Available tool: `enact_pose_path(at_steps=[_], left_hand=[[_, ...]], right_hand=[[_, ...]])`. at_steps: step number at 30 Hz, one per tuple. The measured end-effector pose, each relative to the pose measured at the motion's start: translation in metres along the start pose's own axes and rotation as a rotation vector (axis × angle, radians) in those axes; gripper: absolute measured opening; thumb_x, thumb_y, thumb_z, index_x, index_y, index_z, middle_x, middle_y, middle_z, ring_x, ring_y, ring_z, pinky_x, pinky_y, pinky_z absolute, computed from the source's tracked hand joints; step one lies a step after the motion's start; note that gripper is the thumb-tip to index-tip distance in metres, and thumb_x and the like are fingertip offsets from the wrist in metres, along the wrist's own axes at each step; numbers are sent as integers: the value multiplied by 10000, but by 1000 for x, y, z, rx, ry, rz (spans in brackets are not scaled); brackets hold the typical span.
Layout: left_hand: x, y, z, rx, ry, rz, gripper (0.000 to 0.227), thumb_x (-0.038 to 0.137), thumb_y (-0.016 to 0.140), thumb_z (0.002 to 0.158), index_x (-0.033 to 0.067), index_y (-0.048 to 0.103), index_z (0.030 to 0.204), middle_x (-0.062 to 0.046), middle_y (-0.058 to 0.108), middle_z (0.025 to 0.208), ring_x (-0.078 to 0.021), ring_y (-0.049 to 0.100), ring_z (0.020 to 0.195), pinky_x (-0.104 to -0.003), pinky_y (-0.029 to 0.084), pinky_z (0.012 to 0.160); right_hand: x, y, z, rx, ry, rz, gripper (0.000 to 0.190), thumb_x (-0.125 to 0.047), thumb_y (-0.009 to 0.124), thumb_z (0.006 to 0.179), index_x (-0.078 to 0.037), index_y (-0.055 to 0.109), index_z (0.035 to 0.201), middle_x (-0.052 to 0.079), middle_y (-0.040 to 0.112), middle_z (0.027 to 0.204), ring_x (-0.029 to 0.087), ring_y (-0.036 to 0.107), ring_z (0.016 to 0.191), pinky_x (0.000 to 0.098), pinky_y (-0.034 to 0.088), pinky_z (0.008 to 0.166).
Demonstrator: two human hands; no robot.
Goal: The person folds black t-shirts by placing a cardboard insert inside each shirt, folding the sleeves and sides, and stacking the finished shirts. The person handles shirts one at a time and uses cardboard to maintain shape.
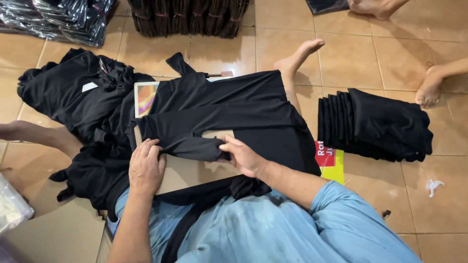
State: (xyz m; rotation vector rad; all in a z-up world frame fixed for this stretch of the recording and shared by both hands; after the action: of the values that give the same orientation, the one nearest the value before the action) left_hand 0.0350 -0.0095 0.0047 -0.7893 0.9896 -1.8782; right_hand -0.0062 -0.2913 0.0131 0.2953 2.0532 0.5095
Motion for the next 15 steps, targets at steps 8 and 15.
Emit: enact_pose_path(at_steps=[8,15], left_hand=[[2,-3,5,-18,22,0,138,231,724,865,181,636,960,21,681,1236,-196,641,1288,-368,495,1093],[8,-14,5,-2,19,-50,186,149,759,806,166,643,951,-8,682,1238,-224,642,1272,-379,487,1082]], right_hand=[[-41,-78,-4,86,-385,-184,221,-47,666,927,-136,614,1122,-17,606,989,128,677,916,252,594,812],[-85,-60,-76,-42,-235,-1230,195,-223,725,910,-165,754,1093,79,784,920,236,752,880,366,598,776]])
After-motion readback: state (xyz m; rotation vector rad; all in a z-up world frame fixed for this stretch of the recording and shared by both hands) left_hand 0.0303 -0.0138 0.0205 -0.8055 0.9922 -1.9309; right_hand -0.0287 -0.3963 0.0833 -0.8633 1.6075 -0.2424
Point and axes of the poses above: each hand's wrist, its own z-axis towards the middle knuckle, its own y-axis out of the palm, x = y × z, the point moved 4 cm from there along z, towards the middle knuckle
